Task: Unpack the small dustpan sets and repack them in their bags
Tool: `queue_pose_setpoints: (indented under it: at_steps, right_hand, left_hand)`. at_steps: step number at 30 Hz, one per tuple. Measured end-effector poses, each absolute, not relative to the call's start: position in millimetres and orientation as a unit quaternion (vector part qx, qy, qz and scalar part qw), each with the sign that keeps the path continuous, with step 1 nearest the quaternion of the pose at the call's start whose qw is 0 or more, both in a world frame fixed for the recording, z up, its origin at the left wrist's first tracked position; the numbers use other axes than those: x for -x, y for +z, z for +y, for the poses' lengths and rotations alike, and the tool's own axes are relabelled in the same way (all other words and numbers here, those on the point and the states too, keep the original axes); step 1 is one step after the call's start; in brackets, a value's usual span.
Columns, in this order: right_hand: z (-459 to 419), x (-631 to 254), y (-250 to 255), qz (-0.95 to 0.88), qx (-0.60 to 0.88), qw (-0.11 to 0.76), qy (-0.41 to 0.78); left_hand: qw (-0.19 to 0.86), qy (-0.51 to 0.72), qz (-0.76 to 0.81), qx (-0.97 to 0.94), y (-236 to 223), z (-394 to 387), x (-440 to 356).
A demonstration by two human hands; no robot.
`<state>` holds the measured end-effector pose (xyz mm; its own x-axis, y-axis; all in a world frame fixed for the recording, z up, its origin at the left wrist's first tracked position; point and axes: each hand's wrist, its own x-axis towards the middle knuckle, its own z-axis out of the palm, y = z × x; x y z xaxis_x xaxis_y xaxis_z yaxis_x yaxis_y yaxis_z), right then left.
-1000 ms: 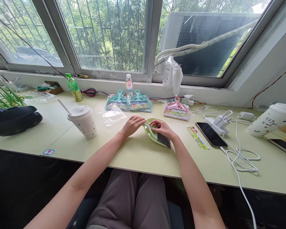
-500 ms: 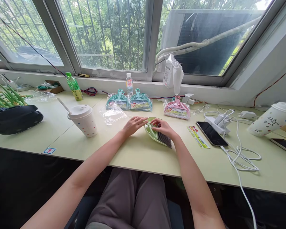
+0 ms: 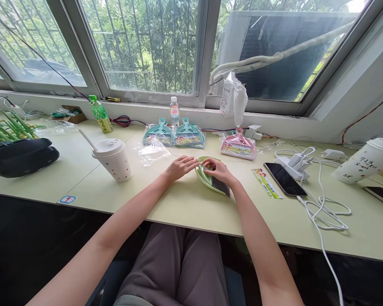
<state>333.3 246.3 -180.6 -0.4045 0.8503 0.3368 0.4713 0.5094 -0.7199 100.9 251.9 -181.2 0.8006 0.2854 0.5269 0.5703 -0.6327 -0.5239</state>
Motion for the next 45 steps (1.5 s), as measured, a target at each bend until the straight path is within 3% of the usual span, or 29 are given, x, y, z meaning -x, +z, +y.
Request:
queue_pose_setpoints:
  at_steps: [45]
  right_hand:
    - [250.1,-330.1,-182.0,-0.782,0.404,0.382,0.282]
  left_hand:
    - [0.386,-0.25,-0.229,0.858,-187.7,255.1,-106.8]
